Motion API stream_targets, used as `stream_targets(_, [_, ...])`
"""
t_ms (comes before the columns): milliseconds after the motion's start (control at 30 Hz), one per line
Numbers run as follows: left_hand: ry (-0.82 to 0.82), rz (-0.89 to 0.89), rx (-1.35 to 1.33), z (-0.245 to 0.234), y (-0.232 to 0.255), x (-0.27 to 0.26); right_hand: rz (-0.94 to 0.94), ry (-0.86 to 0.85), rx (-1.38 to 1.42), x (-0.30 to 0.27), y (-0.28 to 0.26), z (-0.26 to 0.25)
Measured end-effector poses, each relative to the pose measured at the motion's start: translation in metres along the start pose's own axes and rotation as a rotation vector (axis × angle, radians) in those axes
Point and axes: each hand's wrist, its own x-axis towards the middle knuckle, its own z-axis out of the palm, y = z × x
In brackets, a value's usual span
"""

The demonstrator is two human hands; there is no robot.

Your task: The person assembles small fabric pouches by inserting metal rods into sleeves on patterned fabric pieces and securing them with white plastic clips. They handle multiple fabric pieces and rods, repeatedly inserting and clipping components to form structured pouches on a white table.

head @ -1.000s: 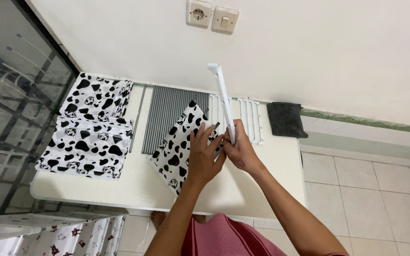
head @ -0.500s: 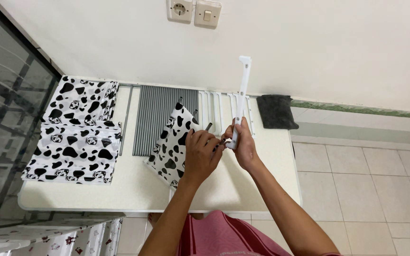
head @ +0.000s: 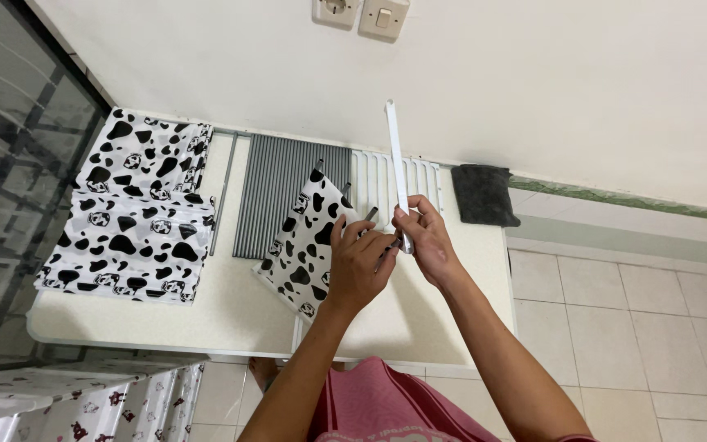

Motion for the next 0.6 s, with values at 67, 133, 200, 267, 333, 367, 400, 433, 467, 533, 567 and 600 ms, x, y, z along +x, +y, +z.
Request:
stream_targets(67, [0.005,-0.003,-0.009,-0.001,0.000,0.000,-0.026,0.001,-0.019,0.001,-0.002,0.001])
stream_targets(133, [0.012,-0.009,-0.022,-0.003,0.001,0.001,-0.063,0.008,-0.085,0.003,-0.002,0.003])
stream_targets(200, [0.010,-0.011,-0.030,-0.006,0.001,0.001,-0.083,0.017,-0.150,0.004,0.000,0.005])
stream_targets(267, [0.012,-0.004,-0.042,-0.007,0.002,0.003,-0.087,0.027,-0.217,0.004,0.001,0.007])
stream_targets(333, [0.017,0.004,-0.049,-0.009,0.002,0.004,-0.161,0.037,-0.272,0.004,0.001,0.009])
stream_targets(367, [0.019,0.007,-0.046,-0.010,0.002,0.005,-0.199,0.043,-0.300,0.005,0.001,0.010])
stream_targets(400, [0.022,0.009,-0.043,-0.011,0.001,0.005,-0.210,0.046,-0.341,0.005,0.002,0.013])
stream_targets(433, [0.022,0.012,-0.041,-0.011,0.002,0.005,-0.219,0.052,-0.382,0.003,0.002,0.015])
stream_targets(467, [0.021,0.012,-0.038,-0.012,0.002,0.006,-0.228,0.057,-0.423,0.001,0.002,0.018])
stream_targets(533, [0.019,0.015,-0.031,-0.012,0.001,0.005,-0.314,0.080,-0.544,-0.001,0.001,0.026])
stream_targets(567, [0.030,0.024,-0.030,-0.012,0.001,0.006,-0.356,0.091,-0.604,-0.001,-0.002,0.030])
stream_targets(600, [0.040,0.033,-0.029,-0.011,0.000,0.006,-0.319,0.079,-0.614,-0.001,-0.006,0.033])
